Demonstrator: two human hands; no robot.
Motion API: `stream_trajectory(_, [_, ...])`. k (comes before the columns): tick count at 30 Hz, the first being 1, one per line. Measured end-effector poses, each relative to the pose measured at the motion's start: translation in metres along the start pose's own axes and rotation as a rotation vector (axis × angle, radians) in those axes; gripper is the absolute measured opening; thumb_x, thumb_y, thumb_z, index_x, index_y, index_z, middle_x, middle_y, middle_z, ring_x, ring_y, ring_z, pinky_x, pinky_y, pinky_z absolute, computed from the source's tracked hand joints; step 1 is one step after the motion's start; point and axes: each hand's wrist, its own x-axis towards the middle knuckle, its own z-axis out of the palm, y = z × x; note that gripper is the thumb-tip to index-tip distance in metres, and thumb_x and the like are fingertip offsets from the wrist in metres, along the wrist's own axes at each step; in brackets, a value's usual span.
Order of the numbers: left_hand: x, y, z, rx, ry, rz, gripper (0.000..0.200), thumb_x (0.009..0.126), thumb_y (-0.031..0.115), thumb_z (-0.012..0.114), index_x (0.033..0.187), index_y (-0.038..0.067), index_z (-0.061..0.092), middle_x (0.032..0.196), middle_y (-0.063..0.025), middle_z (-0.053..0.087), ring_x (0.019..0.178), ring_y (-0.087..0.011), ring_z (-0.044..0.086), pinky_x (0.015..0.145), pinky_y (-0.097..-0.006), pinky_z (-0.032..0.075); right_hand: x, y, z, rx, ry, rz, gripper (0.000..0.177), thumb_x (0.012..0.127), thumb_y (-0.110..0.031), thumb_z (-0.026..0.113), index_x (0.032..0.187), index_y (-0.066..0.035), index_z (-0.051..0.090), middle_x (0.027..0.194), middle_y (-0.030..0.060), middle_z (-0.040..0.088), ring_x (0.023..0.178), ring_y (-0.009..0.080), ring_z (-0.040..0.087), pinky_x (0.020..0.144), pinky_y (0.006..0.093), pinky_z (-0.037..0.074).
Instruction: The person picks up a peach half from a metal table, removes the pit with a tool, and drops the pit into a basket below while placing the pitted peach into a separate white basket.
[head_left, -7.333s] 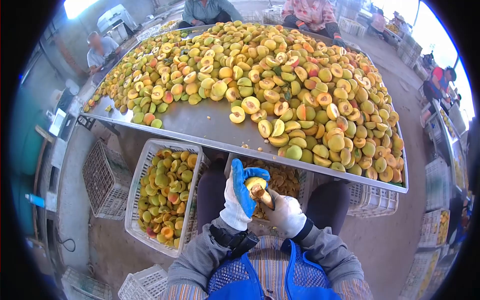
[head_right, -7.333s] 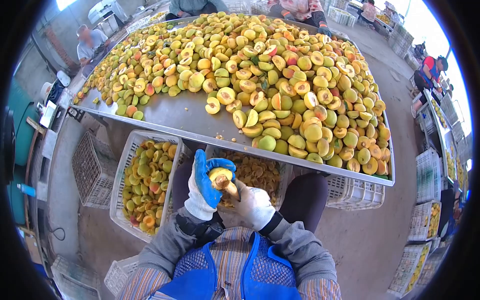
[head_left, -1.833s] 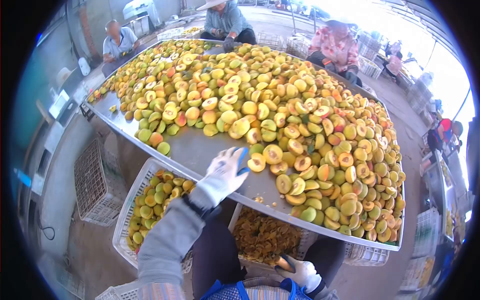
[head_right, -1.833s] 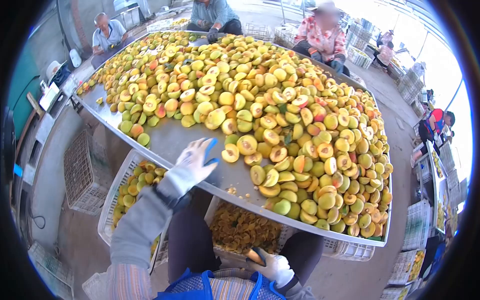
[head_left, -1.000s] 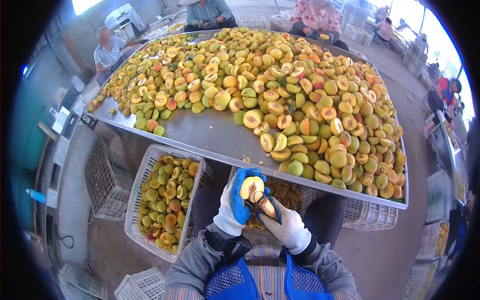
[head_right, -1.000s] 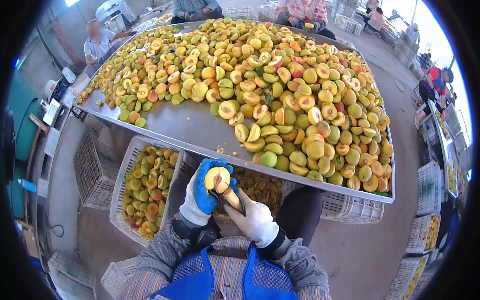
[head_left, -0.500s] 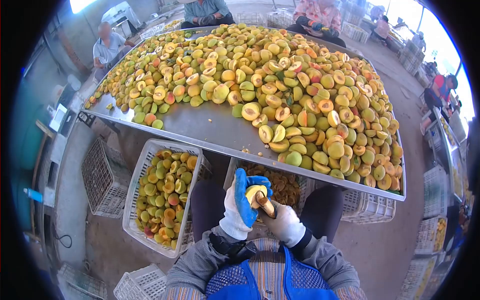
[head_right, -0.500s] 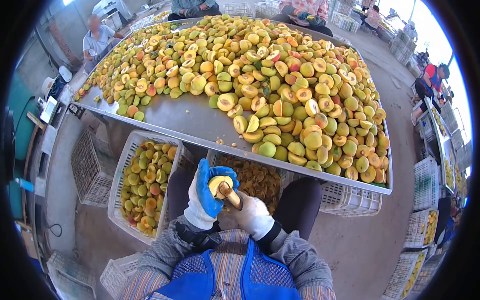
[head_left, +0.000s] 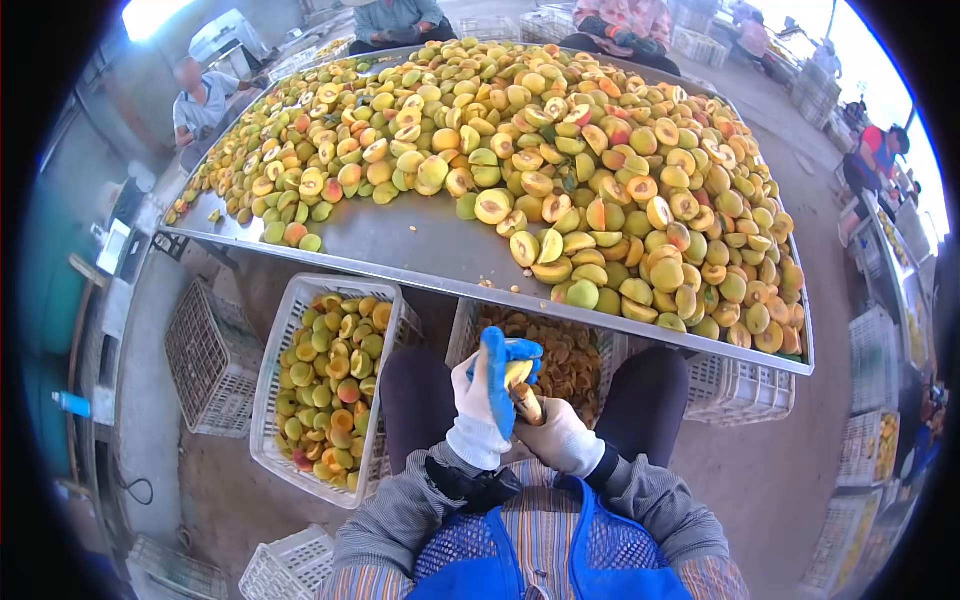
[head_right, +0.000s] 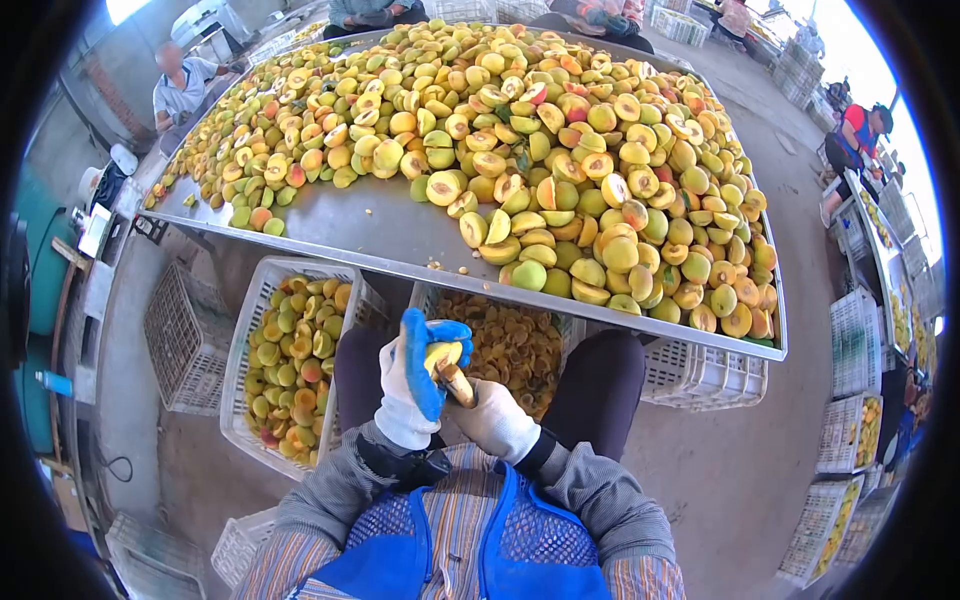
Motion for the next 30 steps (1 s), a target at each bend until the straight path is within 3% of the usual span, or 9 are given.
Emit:
stream_trajectory(6, [0.014, 0.005, -0.011, -0.209, -0.359, 0.043, 0.066, 0.099, 0.054, 0.035, 0.081, -0.003, 0.062, 0.080, -0.0170, 0.065, 0.068, -0.0261, 0.065, 0.063, -0.0353, 0.054, -0.015, -0.028, -0.013, 0.082, -0.112, 0.135, 0.024, 0.085, -0.021, 0.068, 0.102, -0.003, 0.067, 0.080, 0.0090, 0.068, 0.072, 0.0145, 0.063, 0.071, 0.0321, 0.051])
stream_trajectory(8, [0.014, 0.009, -0.006, -0.295, -0.379, -0.026, 0.060, 0.100, 0.048, 0.040, 0.079, -0.004, 0.063, 0.078, -0.0167, 0.066, 0.067, -0.0261, 0.065, 0.065, -0.0351, 0.054, -0.008, -0.021, -0.014, -0.199, 0.001, 0.079, 0.025, 0.083, -0.022, 0.070, 0.100, -0.003, 0.068, 0.077, 0.0091, 0.068, 0.070, 0.0133, 0.063, 0.068, 0.0303, 0.051])
stream_trajectory(10, [0.015, 0.004, -0.001, 0.200, -0.206, -0.017, 0.052, 0.099, 0.039, 0.049, 0.077, -0.005, 0.065, 0.078, -0.0171, 0.066, 0.068, -0.0260, 0.065, 0.067, -0.0348, 0.053, -0.008, -0.019, -0.021, -0.436, 0.066, 0.062, 0.023, 0.083, -0.018, 0.072, 0.099, -0.003, 0.068, 0.078, 0.0046, 0.068, 0.071, 0.0094, 0.060, 0.066, 0.0281, 0.050])
stream_trajectory(12, [0.009, 0.013, -0.003, 0.227, -0.205, -0.140, 0.043, 0.098, 0.029, 0.055, 0.076, -0.006, 0.066, 0.079, -0.0177, 0.067, 0.069, -0.0256, 0.065, 0.069, -0.0347, 0.053, -0.012, -0.011, -0.023, -0.172, -0.108, 0.121, 0.023, 0.082, -0.018, 0.073, 0.100, -0.003, 0.069, 0.080, 0.0038, 0.069, 0.072, 0.0105, 0.062, 0.067, 0.0299, 0.051])
stream_trajectory(15, [0.011, 0.001, -0.022, -0.149, -0.617, -0.089, 0.039, 0.098, 0.023, 0.054, 0.077, -0.008, 0.066, 0.077, -0.0176, 0.066, 0.072, -0.0256, 0.065, 0.070, -0.0351, 0.053, -0.007, 0.027, -0.021, 0.061, -0.299, 0.011, 0.026, 0.081, -0.013, 0.074, 0.105, -0.005, 0.069, 0.090, 0.0032, 0.070, 0.081, 0.0104, 0.062, 0.077, 0.0281, 0.051])
stream_trajectory(22, [-0.008, -0.008, -0.015, 0.461, -0.427, 0.020, 0.027, 0.091, 0.020, 0.067, 0.086, -0.006, 0.067, 0.074, -0.0090, 0.067, 0.069, -0.0096, 0.062, 0.064, -0.0225, 0.048, -0.026, -0.018, -0.029, -0.497, -0.149, 0.156, 0.031, 0.079, -0.025, 0.073, 0.100, -0.002, 0.069, 0.085, 0.0132, 0.071, 0.078, 0.0206, 0.067, 0.074, 0.0335, 0.051])
stream_trajectory(26, [-0.005, -0.017, -0.013, 0.488, -0.508, 0.094, 0.035, 0.094, 0.027, 0.061, 0.082, -0.006, 0.066, 0.075, -0.0113, 0.066, 0.068, -0.0143, 0.062, 0.064, -0.0269, 0.050, -0.019, 0.020, -0.019, -0.134, -0.228, 0.025, 0.027, 0.077, -0.019, 0.077, 0.098, -0.004, 0.070, 0.084, 0.0058, 0.070, 0.079, 0.0132, 0.063, 0.074, 0.0309, 0.051])
stream_trajectory(28, [-0.003, -0.031, -0.006, -0.295, -0.324, -0.041, 0.048, 0.096, 0.040, 0.054, 0.077, -0.002, 0.068, 0.076, -0.0125, 0.068, 0.065, -0.0184, 0.062, 0.063, -0.0307, 0.050, -0.012, 0.025, -0.014, -0.052, -0.243, 0.095, 0.028, 0.077, -0.020, 0.077, 0.099, -0.004, 0.069, 0.084, 0.0066, 0.071, 0.078, 0.0124, 0.063, 0.073, 0.0304, 0.051])
stream_trajectory(30, [0.007, -0.036, -0.009, -0.242, -0.242, -0.110, 0.055, 0.099, 0.042, 0.044, 0.075, -0.003, 0.063, 0.075, -0.0183, 0.064, 0.069, -0.0269, 0.063, 0.065, -0.0389, 0.052, -0.009, 0.017, -0.017, -0.142, -0.145, 0.046, 0.027, 0.078, -0.021, 0.074, 0.099, -0.004, 0.070, 0.084, 0.0081, 0.071, 0.078, 0.0154, 0.065, 0.076, 0.0301, 0.051])
